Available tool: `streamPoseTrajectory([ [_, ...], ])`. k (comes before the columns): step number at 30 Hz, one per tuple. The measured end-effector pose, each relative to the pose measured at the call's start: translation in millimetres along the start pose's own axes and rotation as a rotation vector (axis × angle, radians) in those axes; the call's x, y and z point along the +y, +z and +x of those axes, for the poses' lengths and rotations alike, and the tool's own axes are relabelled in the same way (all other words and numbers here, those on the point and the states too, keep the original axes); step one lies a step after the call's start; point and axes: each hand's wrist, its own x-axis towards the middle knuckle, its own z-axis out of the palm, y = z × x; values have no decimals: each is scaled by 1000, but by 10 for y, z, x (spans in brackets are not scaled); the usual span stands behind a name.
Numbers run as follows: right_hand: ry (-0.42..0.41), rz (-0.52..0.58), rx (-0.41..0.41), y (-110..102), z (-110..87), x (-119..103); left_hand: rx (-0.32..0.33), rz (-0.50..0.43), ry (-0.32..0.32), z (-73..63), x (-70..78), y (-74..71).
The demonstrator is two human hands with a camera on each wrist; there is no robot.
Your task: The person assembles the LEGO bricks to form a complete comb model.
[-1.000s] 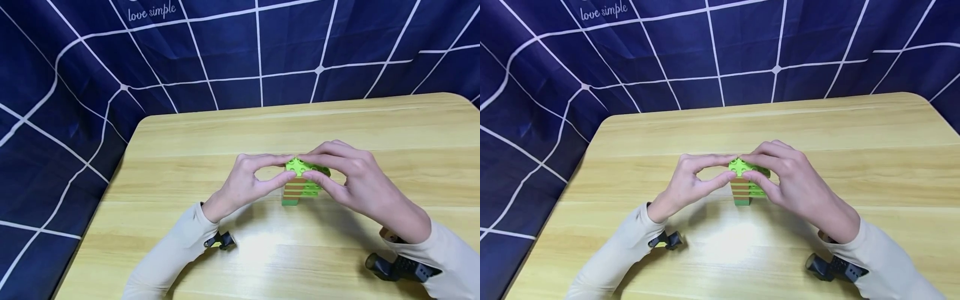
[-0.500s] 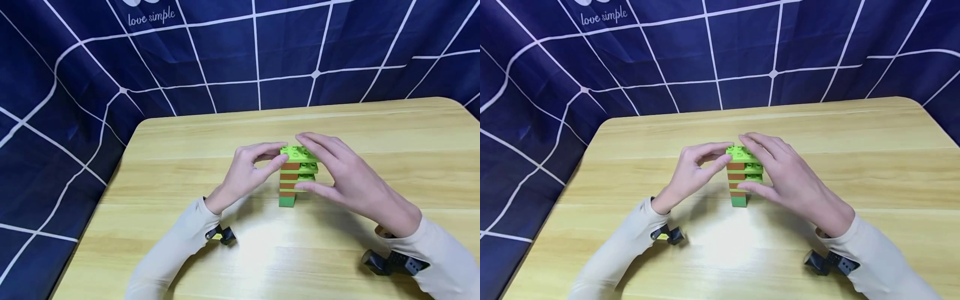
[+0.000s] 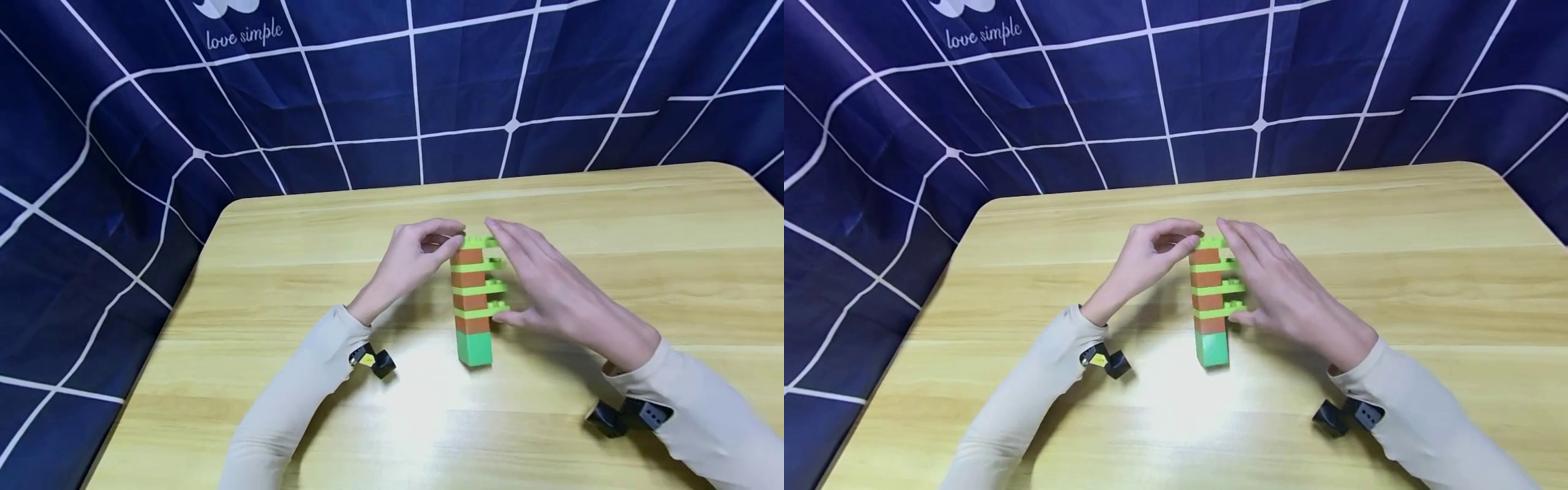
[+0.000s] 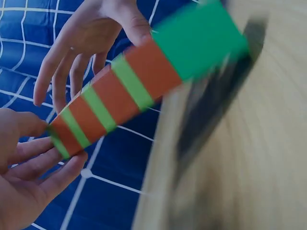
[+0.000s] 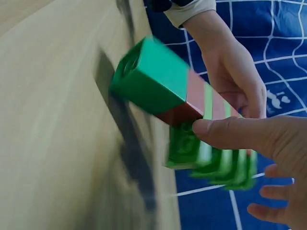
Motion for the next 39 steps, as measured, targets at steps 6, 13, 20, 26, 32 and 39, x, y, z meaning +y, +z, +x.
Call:
streamPoseTrajectory([
  [6, 28, 74, -145, 165, -60, 36, -135, 81, -124, -52, -120, 135],
  [13, 75, 158, -270, 218, -119, 49, -333, 223, -179, -163, -38, 114],
  [20, 155, 74, -194, 250, -141, 42, -558, 500, -328, -281, 8, 27],
  [26, 193, 93, -152, 263, -133, 59, -501, 348, -491, -323, 3, 104],
  [32, 161, 149, -188, 221, -130, 57, -467, 146, -545, -346, -2, 217],
  [39, 70, 138, -127, 232, -135, 99, -451, 112, -553, -370, 27, 282],
])
